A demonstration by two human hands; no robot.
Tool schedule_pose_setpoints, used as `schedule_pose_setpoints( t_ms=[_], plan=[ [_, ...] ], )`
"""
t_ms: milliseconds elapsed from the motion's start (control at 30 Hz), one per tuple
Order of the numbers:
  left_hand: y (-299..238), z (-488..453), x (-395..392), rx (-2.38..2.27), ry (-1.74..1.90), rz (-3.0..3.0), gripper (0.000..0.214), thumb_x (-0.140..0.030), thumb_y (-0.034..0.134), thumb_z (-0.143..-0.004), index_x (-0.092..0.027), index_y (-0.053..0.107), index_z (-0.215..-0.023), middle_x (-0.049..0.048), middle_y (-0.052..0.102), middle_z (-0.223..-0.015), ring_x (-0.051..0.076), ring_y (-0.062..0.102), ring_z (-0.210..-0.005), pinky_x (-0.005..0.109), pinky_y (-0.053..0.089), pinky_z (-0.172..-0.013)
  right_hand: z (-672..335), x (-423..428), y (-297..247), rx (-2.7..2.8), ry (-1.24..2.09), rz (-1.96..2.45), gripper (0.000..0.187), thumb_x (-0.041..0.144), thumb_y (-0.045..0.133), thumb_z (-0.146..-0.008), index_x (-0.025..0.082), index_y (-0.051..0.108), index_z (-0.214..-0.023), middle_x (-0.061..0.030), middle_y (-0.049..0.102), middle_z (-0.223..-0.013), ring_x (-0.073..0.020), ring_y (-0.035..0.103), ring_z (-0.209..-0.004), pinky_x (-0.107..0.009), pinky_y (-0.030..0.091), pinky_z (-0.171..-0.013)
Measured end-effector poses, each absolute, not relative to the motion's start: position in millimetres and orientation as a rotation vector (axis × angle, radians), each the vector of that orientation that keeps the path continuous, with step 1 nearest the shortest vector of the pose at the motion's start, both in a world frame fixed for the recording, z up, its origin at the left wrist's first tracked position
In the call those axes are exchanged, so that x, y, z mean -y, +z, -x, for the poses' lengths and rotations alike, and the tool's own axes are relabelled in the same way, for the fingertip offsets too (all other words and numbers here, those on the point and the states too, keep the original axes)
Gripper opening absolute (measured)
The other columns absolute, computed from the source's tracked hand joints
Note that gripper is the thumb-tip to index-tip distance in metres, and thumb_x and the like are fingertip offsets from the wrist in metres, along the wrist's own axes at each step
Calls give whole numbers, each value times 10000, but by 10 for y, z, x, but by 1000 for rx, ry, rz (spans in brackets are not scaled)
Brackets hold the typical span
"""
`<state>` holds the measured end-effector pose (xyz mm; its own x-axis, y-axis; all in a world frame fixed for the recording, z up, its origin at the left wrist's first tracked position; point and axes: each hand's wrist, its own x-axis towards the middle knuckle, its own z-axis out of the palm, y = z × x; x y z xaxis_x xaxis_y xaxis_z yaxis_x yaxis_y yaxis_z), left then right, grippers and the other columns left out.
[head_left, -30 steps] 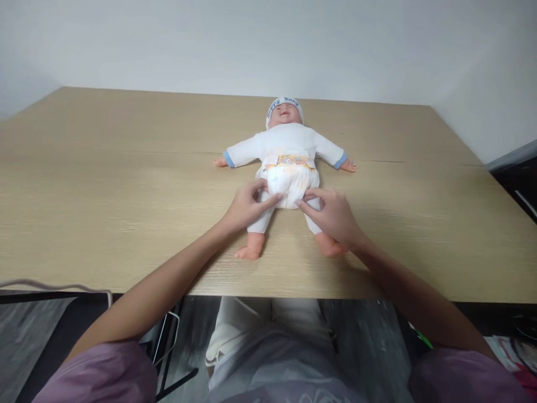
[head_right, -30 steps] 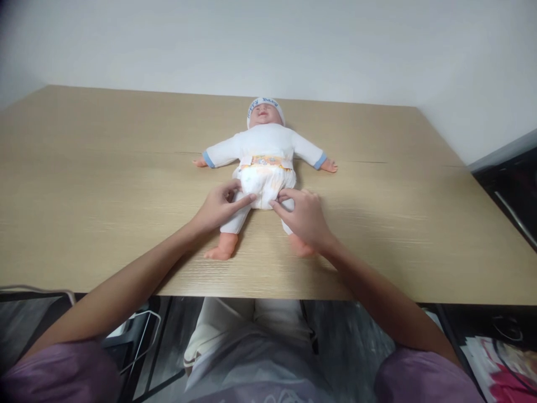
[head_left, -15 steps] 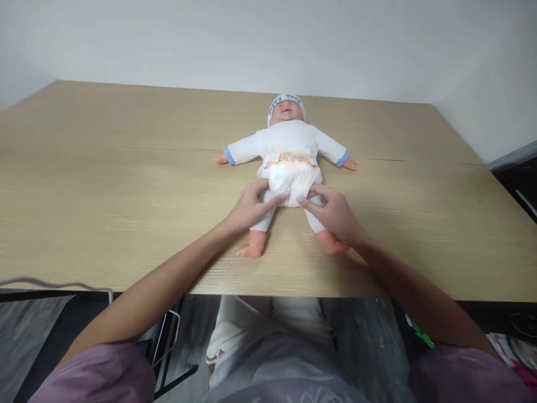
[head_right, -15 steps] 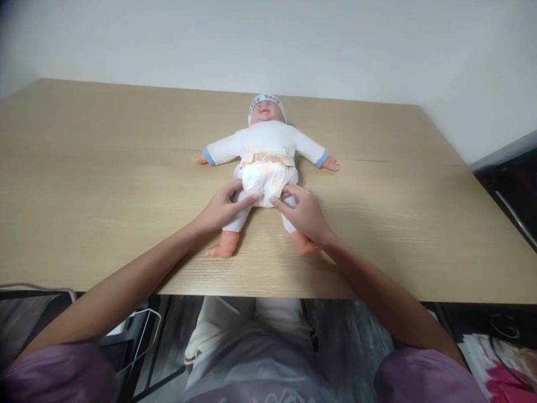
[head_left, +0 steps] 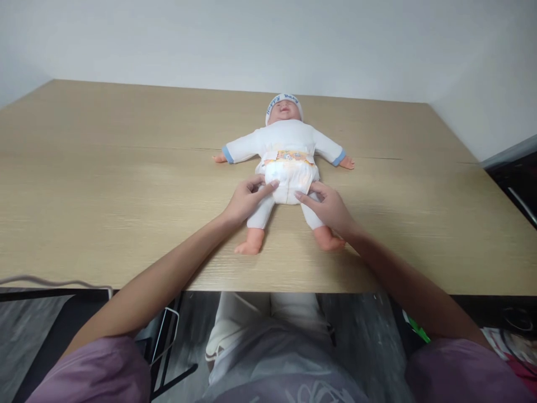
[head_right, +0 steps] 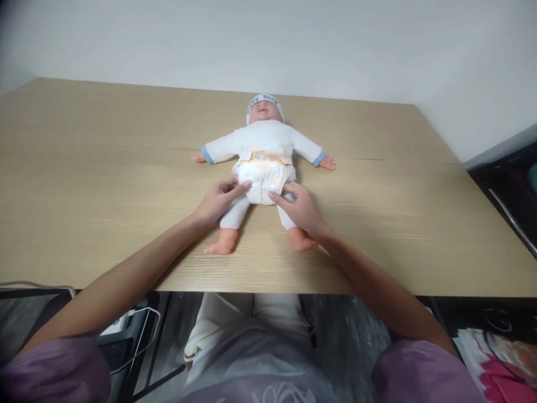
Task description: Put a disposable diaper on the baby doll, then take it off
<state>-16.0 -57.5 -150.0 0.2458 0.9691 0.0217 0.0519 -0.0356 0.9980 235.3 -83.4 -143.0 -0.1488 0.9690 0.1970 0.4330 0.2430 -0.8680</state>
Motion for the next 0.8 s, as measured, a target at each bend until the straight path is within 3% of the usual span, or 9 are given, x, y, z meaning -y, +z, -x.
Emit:
schedule_pose_setpoints(
  t_ms=[200,400,500,567,700,800],
  plan=[
    [-1529,136,562,-1098,1109,-1360,484,-642,917,-839,-195,734,-873,20,717,-870,169,620,-797,319,483,-716,-2379,888,-1414,1805,735,1282,253,466,731,-996,228,796,-1049,-59,805,-1091,-286,697,-1064,-434,532,-983],
    [-1513,313,571,-878,1027,-1309,564,-538,946,-858,-188,719,-1238,70,817,-1137,227,752,-1097,358,582,-1007,-2487,1026,-1418,1779,657,1398,384,467,745,-963,229,826,-1253,-53,800,-1010,-247,642,-863,-414,532,-856],
    [-1508,502,617,-788,953,-1385,641,-487,890,-936,-208,631,-1451,115,779,-1388,261,705,-1340,401,549,-1160,-2537,1168,-1394,1707,677,1352,379,429,690,-1020,239,813,-1324,-68,837,-1163,-243,701,-951,-416,552,-926],
    [-1521,639,636,-799,939,-1458,631,-479,825,-996,-210,585,-1514,135,735,-1481,263,672,-1391,412,537,-1176,-2595,1214,-1387,1666,645,1314,327,422,651,-1058,246,810,-1284,-74,836,-1251,-244,726,-1009,-417,563,-953],
    [-1592,840,533,-1022,949,-1746,588,-521,729,-1038,-207,570,-1509,142,699,-1493,258,678,-1257,431,551,-1102,-2816,985,-1483,1703,325,1332,240,395,646,-1041,232,769,-1168,-102,812,-1164,-276,704,-966,-463,567,-952],
    [-1636,847,291,-1298,966,-2160,549,-487,704,-1019,-188,598,-1468,173,642,-1549,333,578,-1400,526,446,-1228,-2978,517,-1617,1811,-51,1390,325,355,634,-992,200,709,-1267,-160,766,-1271,-363,671,-1182,-569,497,-1116]
  ],
)
